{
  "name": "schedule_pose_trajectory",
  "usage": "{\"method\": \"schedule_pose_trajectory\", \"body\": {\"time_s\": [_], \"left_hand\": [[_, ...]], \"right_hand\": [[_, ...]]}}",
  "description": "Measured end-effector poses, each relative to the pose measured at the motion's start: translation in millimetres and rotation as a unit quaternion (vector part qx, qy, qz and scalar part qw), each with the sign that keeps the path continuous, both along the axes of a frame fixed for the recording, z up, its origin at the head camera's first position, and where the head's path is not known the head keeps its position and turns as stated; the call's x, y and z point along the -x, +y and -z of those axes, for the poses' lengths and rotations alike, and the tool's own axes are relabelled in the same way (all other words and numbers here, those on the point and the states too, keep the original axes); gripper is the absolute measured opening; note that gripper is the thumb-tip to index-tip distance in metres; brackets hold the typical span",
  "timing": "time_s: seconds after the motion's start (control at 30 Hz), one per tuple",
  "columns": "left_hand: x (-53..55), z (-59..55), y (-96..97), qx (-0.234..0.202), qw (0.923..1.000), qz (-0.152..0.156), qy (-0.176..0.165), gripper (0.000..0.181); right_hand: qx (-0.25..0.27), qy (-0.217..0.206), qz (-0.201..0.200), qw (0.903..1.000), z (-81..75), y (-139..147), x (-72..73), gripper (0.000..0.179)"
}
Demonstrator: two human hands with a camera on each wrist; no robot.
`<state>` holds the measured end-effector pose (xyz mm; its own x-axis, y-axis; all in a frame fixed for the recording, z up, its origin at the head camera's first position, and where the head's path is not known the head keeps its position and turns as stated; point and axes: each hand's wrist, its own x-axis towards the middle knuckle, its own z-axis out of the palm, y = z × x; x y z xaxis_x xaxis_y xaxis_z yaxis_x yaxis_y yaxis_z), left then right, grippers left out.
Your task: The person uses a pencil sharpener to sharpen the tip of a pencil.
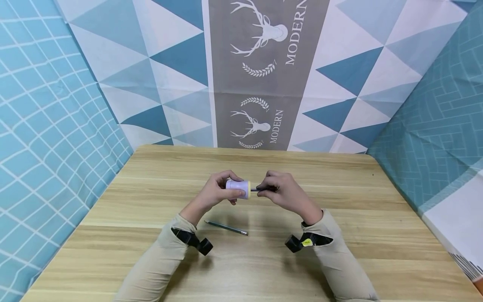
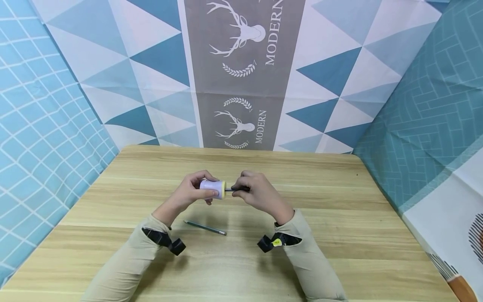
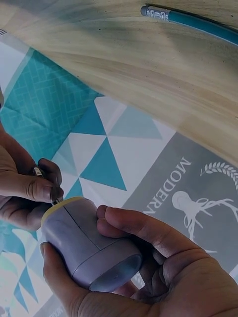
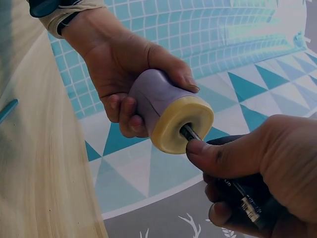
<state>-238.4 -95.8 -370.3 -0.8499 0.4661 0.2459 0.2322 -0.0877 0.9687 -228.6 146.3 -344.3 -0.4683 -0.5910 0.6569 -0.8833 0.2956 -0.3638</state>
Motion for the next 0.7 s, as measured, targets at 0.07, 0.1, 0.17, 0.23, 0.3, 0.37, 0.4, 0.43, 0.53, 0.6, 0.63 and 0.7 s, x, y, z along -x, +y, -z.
{"method": "schedule_pose_trajectory", "body": {"time_s": [0.07,0.1,0.17,0.23,0.3,0.37,0.4,0.43,0.53,0.6,0.63,0.7], "left_hand": [[-0.2,0.3,0.5,0.001,1.0000,0.000,0.000,0.029],[-0.3,0.2,0.8,0.000,1.0000,0.000,0.000,0.029],[-0.2,0.4,1.0,-0.001,1.0000,0.001,0.000,0.029],[0.2,0.8,1.1,-0.002,1.0000,0.002,0.001,0.029],[0.7,1.3,1.2,-0.004,1.0000,0.002,0.002,0.029],[1.2,1.7,1.2,-0.004,1.0000,0.002,0.003,0.029],[1.4,2.1,1.2,-0.004,1.0000,0.003,0.003,0.030],[1.5,2.3,1.3,-0.005,1.0000,0.004,0.002,0.029],[1.2,2.5,1.6,-0.006,1.0000,0.008,0.001,0.030],[0.9,2.7,1.8,-0.008,0.9999,0.011,-0.001,0.030],[0.7,2.6,1.8,-0.008,0.9999,0.011,-0.002,0.030],[0.5,2.7,1.9,-0.007,0.9999,0.011,-0.001,0.031]], "right_hand": [[-0.007,-0.003,-0.002,1.0000,-0.7,0.2,-0.1,0.016],[-0.011,-0.006,-0.003,0.9999,-1.0,0.4,-0.1,0.015],[-0.020,-0.015,-0.001,0.9997,-1.9,0.6,-0.7,0.012],[-0.029,-0.027,0.002,0.9992,-2.6,1.0,-1.6,0.008],[-0.039,-0.038,0.007,0.9985,-3.7,1.1,-2.8,0.007],[-0.051,-0.051,0.013,0.9973,-4.0,0.9,-3.5,0.005],[-0.057,-0.058,0.017,0.9965,-4.0,1.0,-3.6,0.005],[-0.064,-0.065,0.019,0.9957,-3.9,1.0,-3.4,0.004],[-0.083,-0.085,0.022,0.9927,-4.0,0.9,-3.1,0.003],[-0.093,-0.096,0.020,0.9908,-4.1,1.2,-2.8,0.005],[-0.097,-0.103,0.018,0.9898,-4.6,1.0,-2.9,0.006],[-0.104,-0.120,0.018,0.9872,-5.7,1.1,-3.1,0.009]]}}
